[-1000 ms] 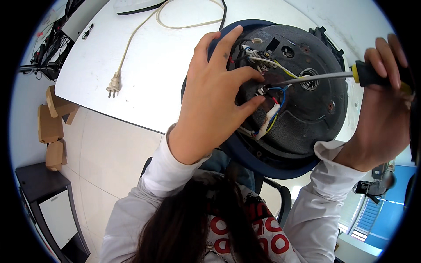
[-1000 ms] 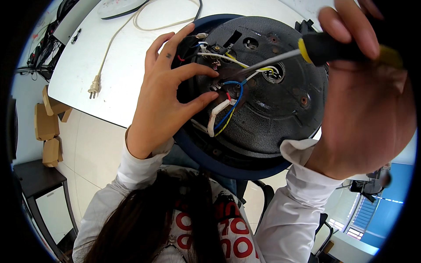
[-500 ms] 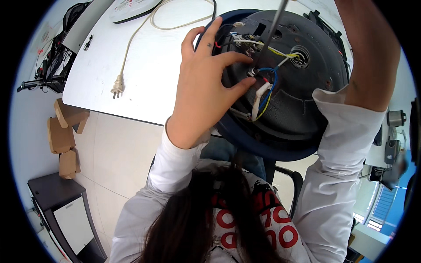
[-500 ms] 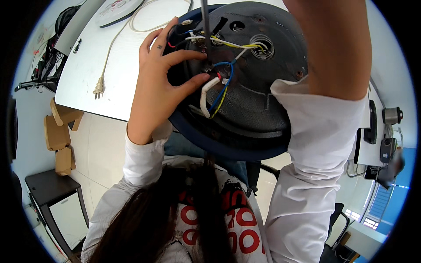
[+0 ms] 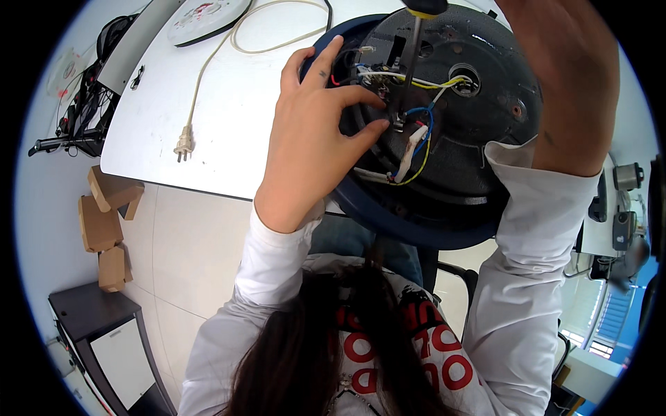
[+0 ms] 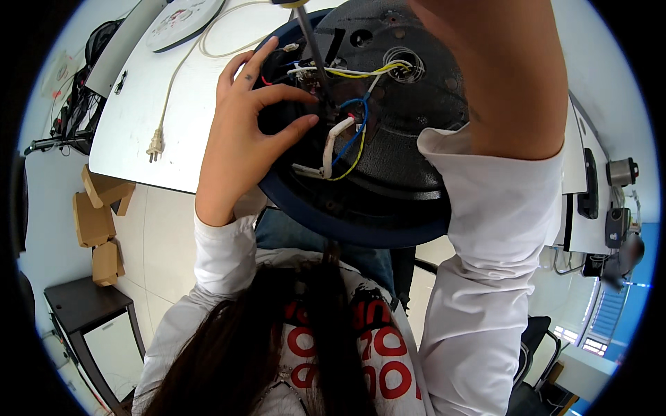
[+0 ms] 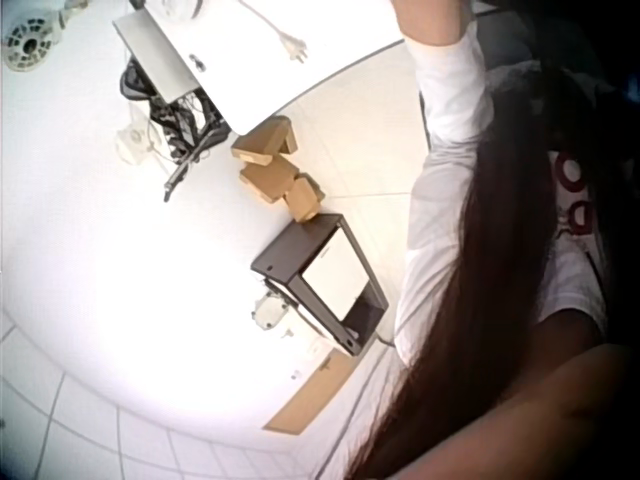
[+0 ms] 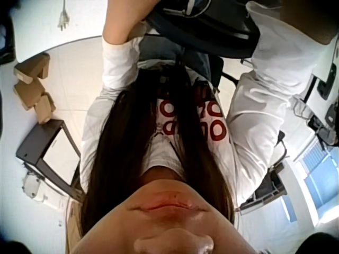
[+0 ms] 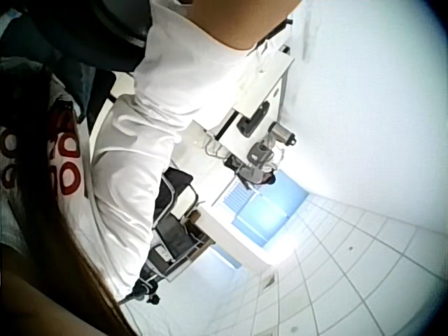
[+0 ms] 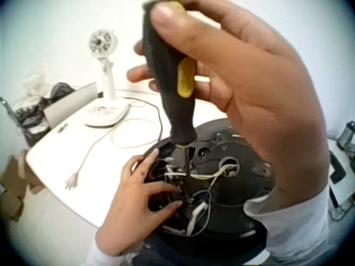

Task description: The person uses a screwdriver to tighten screws on the internal components of a disassembled appliance base. They manipulate wires and secure parts within the circular housing while seated at a workbench.

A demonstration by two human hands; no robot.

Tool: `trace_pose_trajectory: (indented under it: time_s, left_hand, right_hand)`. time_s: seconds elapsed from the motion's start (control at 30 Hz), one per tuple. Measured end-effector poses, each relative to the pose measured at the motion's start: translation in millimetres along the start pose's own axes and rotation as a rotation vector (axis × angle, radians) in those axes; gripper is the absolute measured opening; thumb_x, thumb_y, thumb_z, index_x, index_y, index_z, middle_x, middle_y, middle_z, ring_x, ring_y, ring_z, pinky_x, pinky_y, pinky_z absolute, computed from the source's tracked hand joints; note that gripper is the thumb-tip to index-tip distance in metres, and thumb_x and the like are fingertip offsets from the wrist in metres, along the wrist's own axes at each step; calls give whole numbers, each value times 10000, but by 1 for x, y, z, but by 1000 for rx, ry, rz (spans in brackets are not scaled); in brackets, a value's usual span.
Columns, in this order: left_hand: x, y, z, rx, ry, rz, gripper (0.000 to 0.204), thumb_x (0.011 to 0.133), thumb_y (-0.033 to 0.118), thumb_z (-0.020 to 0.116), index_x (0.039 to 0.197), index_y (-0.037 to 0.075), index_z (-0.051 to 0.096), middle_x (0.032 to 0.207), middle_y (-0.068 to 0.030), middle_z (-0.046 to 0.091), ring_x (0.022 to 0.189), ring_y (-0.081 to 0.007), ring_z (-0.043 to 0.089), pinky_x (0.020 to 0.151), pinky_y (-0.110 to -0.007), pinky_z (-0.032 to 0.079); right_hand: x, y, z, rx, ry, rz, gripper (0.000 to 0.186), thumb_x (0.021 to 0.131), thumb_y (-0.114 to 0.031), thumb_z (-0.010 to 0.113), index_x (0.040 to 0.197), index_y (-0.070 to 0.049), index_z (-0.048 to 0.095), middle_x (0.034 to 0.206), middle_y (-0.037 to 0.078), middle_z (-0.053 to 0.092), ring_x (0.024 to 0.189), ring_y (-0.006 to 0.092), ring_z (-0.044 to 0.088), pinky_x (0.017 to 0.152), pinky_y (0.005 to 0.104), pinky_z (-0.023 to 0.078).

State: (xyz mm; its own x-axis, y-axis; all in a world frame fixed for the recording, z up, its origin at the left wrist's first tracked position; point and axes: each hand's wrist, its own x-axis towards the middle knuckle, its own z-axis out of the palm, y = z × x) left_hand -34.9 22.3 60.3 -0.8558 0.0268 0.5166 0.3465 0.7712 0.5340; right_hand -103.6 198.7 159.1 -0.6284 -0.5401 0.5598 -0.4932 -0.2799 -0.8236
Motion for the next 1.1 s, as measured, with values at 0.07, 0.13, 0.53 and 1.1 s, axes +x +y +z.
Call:
trace_pose_trajectory:
  time_s: [0.07, 0.13, 0.53, 1.1]
  left_hand:
    - [0, 0, -1, 31, 2, 27, 218, 699, 188, 781, 916, 178, 764, 1470, -139, 409, 1347, -415, 297, 1050, -476, 351]
    - [-2, 1, -1, 94, 17, 68, 198, 715, 185, 770, 913, 182, 770, 1466, -149, 412, 1346, -416, 303, 1051, -473, 348]
    - [-3, 0, -7, 123, -26, 156, 161, 813, 212, 672, 922, 152, 775, 1448, -142, 438, 1308, -403, 361, 1034, -448, 360]
    - [-3, 0, -11, 156, -84, 183, 198, 854, 256, 632, 950, 149, 768, 1405, -135, 490, 1321, -404, 362, 1026, -466, 362]
  right_hand:
    - [6, -4, -2, 20, 10, -30, 434, 998, -430, 415, 1135, -19, 404, 834, 74, 612, 637, 163, 600, 583, 280, 544]
    - [15, -10, -5, 52, 29, -65, 443, 998, -432, 413, 1142, -14, 401, 832, 76, 612, 637, 164, 603, 582, 279, 545]
    - [37, -21, 6, 91, -135, -129, 494, 996, -443, 403, 1185, 13, 382, 816, 86, 614, 637, 170, 621, 578, 275, 549]
    - [41, 7, 25, 166, -170, -49, 569, 994, -458, 389, 1246, 52, 355, 795, 101, 616, 637, 180, 647, 573, 269, 556]
